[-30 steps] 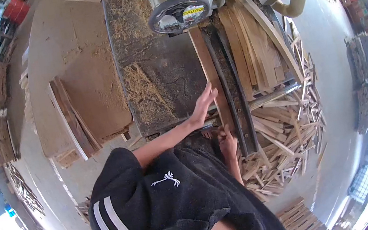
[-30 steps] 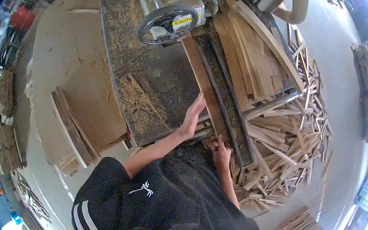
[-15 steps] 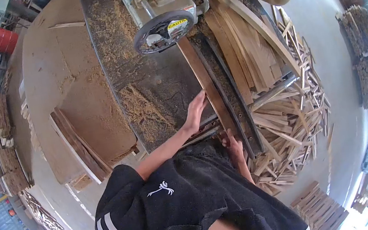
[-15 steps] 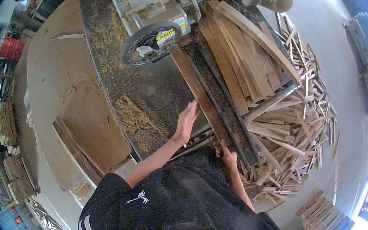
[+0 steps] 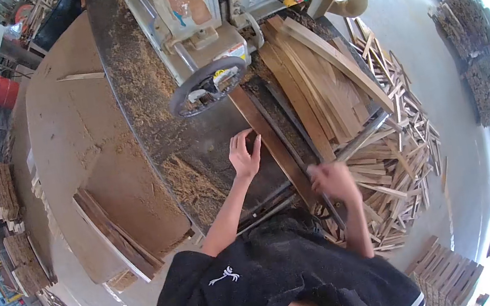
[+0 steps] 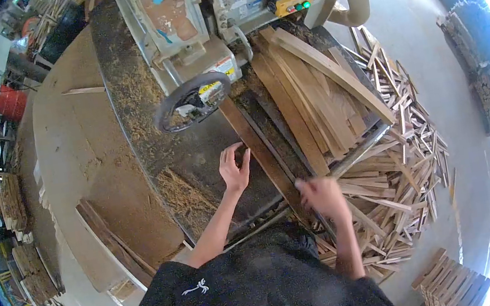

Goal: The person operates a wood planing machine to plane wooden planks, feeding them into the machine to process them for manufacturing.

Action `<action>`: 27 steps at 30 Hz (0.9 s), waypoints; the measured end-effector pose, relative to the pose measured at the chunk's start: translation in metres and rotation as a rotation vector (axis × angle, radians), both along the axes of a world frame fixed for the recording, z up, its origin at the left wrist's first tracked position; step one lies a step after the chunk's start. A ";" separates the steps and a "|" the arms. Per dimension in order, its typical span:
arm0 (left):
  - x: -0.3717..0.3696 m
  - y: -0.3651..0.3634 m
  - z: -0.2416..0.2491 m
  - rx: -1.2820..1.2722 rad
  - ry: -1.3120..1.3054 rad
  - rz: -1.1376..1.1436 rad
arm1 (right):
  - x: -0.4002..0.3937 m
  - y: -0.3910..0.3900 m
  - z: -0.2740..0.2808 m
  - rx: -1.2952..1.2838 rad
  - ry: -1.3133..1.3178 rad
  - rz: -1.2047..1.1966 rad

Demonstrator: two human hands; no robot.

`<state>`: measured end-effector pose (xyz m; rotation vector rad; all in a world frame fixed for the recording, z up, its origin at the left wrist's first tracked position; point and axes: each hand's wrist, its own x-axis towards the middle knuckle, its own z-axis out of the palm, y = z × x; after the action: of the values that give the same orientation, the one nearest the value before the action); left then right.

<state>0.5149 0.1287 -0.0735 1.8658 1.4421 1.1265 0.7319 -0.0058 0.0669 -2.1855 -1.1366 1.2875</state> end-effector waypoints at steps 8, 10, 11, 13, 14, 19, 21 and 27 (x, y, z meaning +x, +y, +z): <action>-0.002 0.011 -0.003 0.070 0.045 -0.001 | 0.092 0.268 -0.030 0.808 -0.143 -0.145; -0.004 0.013 -0.004 0.049 0.059 0.019 | 0.108 0.332 -0.039 0.904 -0.122 -0.178; -0.006 0.011 -0.002 0.002 0.081 -0.019 | 0.115 0.356 -0.054 0.987 -0.084 -0.202; -0.007 0.013 -0.006 0.047 0.134 -0.016 | 0.120 0.388 -0.052 0.857 -0.124 -0.228; -0.007 0.016 -0.005 0.038 0.123 0.076 | 0.114 0.399 -0.049 0.844 -0.138 -0.226; -0.013 0.008 -0.004 -0.027 0.111 0.030 | 0.120 0.433 -0.079 0.993 0.149 -0.242; -0.013 0.006 -0.003 -0.035 0.105 0.032 | 0.137 0.444 -0.100 0.982 0.101 -0.173; -0.016 0.007 -0.004 -0.016 0.058 0.029 | 0.122 0.437 -0.074 0.968 0.105 -0.202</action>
<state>0.4993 0.1354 -0.0772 1.8864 1.5108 1.0800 0.8534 0.4313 -0.0076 -1.4304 -1.1235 0.5491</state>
